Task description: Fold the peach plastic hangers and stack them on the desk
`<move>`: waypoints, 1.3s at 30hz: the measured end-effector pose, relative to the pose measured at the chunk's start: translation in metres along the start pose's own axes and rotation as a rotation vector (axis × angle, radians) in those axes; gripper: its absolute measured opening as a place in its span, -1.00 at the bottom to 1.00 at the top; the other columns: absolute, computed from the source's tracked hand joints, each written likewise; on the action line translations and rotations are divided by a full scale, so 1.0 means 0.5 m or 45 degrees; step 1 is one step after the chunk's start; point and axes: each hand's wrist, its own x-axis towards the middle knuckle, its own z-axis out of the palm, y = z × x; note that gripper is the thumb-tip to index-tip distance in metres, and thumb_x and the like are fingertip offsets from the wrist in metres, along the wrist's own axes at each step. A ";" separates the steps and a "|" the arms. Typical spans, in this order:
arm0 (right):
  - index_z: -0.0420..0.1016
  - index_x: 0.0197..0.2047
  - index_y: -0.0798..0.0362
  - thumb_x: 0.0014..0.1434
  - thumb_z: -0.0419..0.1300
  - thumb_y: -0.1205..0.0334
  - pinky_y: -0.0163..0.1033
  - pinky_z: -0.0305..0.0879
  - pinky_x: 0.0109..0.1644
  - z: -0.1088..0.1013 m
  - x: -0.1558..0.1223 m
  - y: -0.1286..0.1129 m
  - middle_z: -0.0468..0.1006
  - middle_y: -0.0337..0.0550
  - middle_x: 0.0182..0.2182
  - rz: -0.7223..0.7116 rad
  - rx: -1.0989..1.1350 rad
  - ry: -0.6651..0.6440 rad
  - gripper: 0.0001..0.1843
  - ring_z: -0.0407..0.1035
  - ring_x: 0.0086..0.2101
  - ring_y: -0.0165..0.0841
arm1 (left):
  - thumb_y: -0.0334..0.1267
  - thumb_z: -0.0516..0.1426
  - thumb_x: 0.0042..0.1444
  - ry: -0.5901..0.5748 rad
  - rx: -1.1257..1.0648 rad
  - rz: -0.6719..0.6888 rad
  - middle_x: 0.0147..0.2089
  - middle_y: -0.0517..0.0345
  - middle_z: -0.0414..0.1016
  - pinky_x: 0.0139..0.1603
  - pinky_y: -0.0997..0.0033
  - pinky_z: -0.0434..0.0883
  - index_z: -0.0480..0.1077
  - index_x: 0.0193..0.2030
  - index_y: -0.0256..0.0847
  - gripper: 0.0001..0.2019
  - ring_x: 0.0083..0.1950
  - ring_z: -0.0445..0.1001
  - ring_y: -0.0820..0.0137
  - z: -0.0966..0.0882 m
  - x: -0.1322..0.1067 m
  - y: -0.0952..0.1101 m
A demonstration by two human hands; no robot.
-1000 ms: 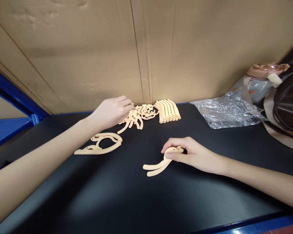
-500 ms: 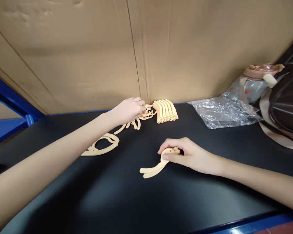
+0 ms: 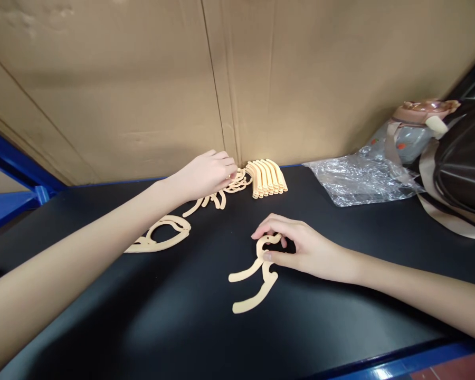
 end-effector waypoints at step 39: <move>0.43 0.04 -0.02 0.27 0.18 0.14 -0.32 0.29 -0.25 -0.037 -0.008 -0.004 0.44 -0.21 -0.18 -0.144 -0.263 -0.253 -0.71 0.35 -0.30 -0.44 | -0.35 -0.01 0.30 0.223 -0.400 -0.088 -0.32 0.09 0.53 -0.46 0.29 0.41 0.47 -0.29 -0.25 -0.76 -0.36 0.48 0.34 -0.080 -0.175 0.282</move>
